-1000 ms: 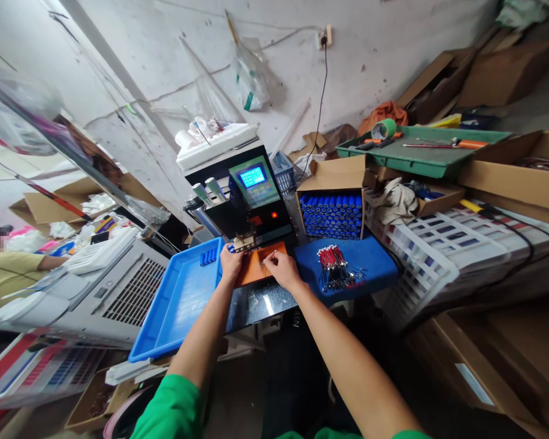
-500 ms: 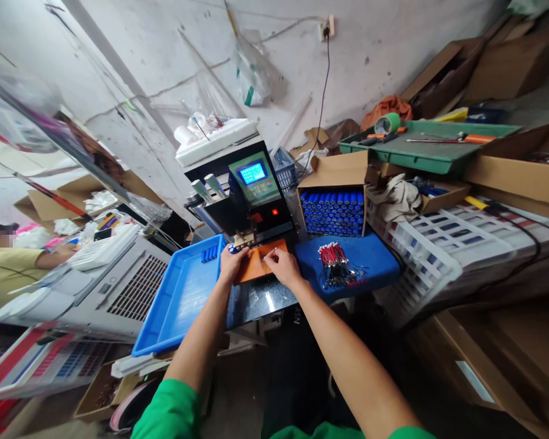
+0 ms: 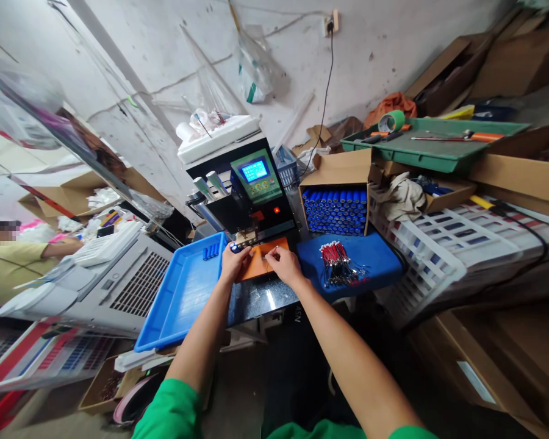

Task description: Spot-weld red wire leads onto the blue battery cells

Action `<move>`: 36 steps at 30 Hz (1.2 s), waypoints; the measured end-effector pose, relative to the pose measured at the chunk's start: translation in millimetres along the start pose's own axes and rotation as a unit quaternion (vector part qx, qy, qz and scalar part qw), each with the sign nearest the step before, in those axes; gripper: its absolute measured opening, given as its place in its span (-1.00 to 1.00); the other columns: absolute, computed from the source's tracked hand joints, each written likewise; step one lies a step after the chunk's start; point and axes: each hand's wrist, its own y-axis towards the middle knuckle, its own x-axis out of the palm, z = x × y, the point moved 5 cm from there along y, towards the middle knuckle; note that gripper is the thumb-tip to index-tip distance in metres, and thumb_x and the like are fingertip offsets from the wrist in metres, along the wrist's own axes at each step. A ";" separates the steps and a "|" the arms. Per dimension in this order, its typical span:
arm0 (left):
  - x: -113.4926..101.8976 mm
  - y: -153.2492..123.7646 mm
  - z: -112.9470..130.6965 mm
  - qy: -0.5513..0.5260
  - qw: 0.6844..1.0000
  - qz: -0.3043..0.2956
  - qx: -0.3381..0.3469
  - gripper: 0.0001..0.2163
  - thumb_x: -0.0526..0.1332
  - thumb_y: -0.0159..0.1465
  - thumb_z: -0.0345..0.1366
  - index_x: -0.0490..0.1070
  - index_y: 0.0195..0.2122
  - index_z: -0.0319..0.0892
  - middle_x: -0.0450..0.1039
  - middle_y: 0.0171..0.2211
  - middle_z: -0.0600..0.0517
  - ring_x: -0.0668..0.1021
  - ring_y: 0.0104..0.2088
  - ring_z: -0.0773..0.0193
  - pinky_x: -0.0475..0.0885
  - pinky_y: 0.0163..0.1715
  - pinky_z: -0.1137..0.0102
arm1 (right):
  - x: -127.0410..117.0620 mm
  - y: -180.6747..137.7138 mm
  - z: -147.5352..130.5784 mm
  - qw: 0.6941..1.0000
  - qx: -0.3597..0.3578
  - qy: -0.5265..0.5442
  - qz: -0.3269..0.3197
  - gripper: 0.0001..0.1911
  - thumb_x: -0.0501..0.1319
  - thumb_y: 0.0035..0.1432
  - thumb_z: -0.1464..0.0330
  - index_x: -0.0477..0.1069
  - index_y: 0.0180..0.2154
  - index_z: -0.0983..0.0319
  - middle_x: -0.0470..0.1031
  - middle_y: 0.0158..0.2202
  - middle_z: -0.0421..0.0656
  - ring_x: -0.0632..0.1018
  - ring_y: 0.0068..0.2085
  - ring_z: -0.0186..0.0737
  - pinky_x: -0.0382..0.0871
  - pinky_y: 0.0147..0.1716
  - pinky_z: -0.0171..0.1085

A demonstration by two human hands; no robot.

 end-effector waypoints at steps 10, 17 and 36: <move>-5.1 -1.4 -10.8 -0.027 0.999 0.019 0.008 -0.36 0.47 -0.08 -0.28 0.31 0.06 -0.14 0.46 -0.08 -0.07 0.54 -0.07 0.14 0.40 0.05 0.19 | 0.0 0.0 -0.1 1.000 0.004 0.006 -0.003 -0.79 0.19 0.10 0.21 0.46 -0.41 0.21 0.57 -0.41 -0.13 0.55 -0.38 -0.19 0.37 -0.31 -0.25; -20.4 -30.8 -2.4 0.082 0.986 0.147 0.019 -0.47 0.45 -0.02 -0.13 0.30 -0.08 -0.16 0.40 -0.15 -0.06 0.50 -0.09 0.12 0.40 -0.01 0.20 | -1.0 -1.0 -0.4 1.000 0.005 0.000 -0.004 -0.77 0.19 0.12 0.19 0.46 -0.41 0.21 0.57 -0.41 -0.12 0.55 -0.37 -0.18 0.38 -0.30 -0.24; -8.3 -45.5 13.1 0.199 0.972 0.124 0.005 -0.76 0.31 0.14 -0.14 0.24 -0.45 -0.08 0.32 -0.51 0.08 0.41 -0.45 0.22 0.29 -0.35 0.35 | -1.6 -1.2 -0.8 1.000 0.009 0.006 -0.002 -0.78 0.20 0.12 0.21 0.48 -0.41 0.22 0.59 -0.40 -0.11 0.57 -0.35 -0.17 0.40 -0.28 -0.24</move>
